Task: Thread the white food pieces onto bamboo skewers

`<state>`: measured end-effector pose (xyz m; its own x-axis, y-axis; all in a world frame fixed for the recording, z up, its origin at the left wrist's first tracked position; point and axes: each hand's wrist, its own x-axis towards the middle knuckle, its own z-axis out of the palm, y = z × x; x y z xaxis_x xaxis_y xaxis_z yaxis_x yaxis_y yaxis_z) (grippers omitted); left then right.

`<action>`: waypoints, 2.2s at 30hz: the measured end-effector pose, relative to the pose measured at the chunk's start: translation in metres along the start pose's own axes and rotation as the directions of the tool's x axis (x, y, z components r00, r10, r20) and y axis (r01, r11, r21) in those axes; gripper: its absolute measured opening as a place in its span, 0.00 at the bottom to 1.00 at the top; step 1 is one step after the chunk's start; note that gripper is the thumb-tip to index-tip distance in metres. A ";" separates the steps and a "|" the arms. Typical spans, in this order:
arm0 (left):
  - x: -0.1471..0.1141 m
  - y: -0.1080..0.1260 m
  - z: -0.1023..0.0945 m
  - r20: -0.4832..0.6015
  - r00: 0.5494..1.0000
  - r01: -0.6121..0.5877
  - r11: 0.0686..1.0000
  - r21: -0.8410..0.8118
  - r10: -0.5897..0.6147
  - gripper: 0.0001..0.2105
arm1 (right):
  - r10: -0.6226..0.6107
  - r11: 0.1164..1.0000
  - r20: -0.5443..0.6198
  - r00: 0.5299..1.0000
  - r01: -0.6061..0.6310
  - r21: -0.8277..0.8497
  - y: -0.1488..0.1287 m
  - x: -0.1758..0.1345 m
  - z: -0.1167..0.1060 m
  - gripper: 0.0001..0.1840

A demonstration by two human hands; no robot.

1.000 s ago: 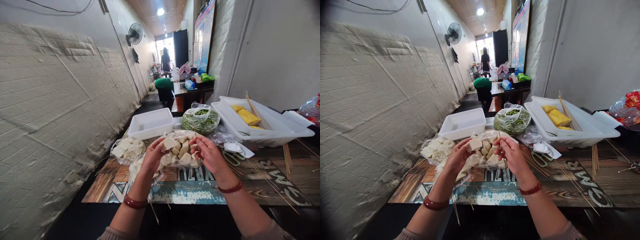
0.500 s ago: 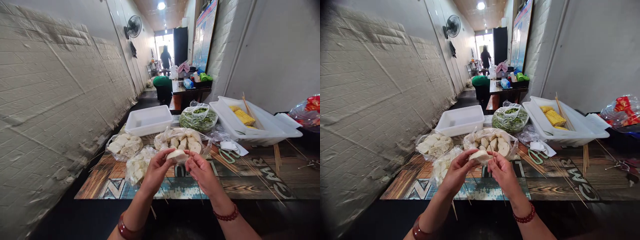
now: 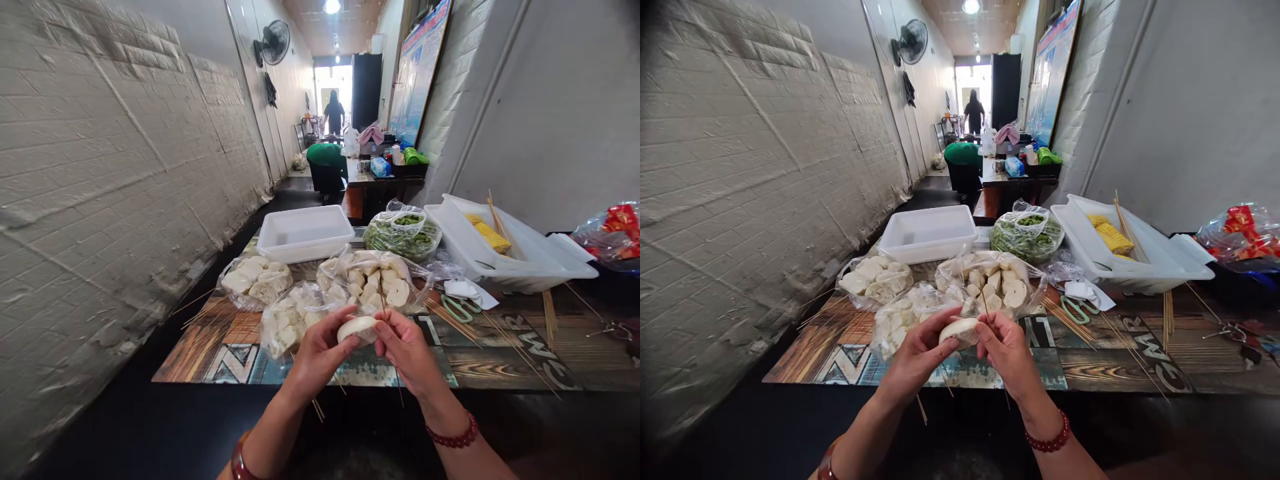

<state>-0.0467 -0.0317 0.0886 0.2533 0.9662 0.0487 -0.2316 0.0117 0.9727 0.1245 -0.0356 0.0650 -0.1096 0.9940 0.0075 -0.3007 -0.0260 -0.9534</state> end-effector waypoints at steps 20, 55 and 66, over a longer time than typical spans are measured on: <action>-0.009 0.007 -0.028 -0.157 0.960 0.103 0.817 -0.567 -0.231 0.17 | -0.355 0.583 0.248 0.901 0.421 -0.695 0.016 -0.058 0.034 0.19; -0.013 0.008 -0.021 -0.232 0.967 0.023 0.948 -0.317 -0.101 0.18 | -0.268 0.634 0.196 0.943 0.326 -0.701 0.012 -0.053 0.030 0.22; -0.021 0.010 -0.012 -0.202 0.979 -0.011 0.989 -0.148 -0.020 0.17 | -0.346 0.603 0.196 0.918 0.377 -0.702 0.013 -0.050 0.031 0.21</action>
<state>-0.0660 -0.0484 0.0947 0.0631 0.9979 -0.0171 -0.3711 0.0393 0.9278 0.0972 -0.0886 0.0619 -0.1824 0.9002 0.3955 0.4427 0.4344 -0.7844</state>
